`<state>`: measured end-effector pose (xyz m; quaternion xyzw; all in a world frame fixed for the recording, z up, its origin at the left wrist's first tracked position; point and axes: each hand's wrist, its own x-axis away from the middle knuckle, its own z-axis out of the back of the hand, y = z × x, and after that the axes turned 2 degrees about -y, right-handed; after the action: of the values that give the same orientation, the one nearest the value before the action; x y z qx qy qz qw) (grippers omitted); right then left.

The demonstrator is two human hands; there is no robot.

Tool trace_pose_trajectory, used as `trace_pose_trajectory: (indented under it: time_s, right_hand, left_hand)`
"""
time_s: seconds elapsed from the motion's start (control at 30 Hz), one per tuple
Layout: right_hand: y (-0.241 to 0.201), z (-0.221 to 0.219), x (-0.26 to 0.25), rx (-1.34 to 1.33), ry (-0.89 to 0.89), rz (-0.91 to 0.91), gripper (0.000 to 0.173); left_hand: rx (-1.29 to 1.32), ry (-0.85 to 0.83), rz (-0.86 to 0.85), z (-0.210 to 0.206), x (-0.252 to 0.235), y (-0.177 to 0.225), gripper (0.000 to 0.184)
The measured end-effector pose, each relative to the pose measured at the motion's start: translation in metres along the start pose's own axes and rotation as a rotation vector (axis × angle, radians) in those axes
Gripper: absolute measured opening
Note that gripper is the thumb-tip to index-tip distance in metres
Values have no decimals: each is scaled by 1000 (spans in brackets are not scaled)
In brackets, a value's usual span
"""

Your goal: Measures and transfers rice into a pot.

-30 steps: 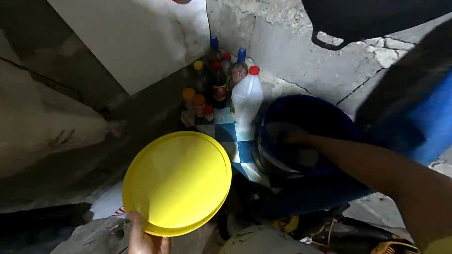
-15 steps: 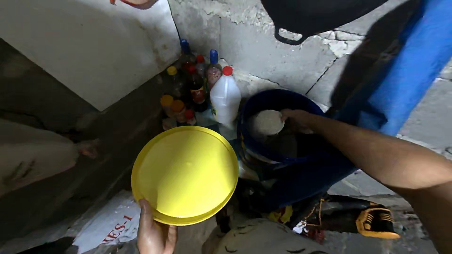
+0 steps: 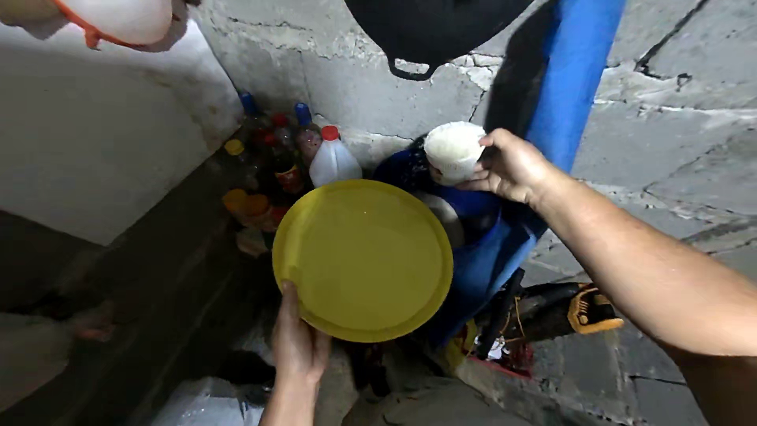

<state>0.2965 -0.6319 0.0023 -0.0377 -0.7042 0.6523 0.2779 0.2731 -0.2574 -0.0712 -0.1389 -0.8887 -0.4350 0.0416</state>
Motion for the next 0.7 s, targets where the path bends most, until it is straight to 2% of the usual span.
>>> trace_pose_trajectory:
  time_s: [0.17, 0.33, 0.5, 0.7]
  right_hand:
    - [-14, -4, 44, -41, 0, 35, 49]
    - [-2, -1, 111, -80, -65, 87, 43]
    - [45, 10, 194, -207, -38, 102, 29]
    - [115, 48, 309, -286, 85, -39, 32]
  left_hand:
    - [-121, -142, 106, -14, -18, -18, 44]
    - [-123, -179, 174, -29, -2, -38, 41]
    - [-187, -270, 251, -38, 39, -66, 42]
    - [-323, -484, 295, -57, 115, -118, 41]
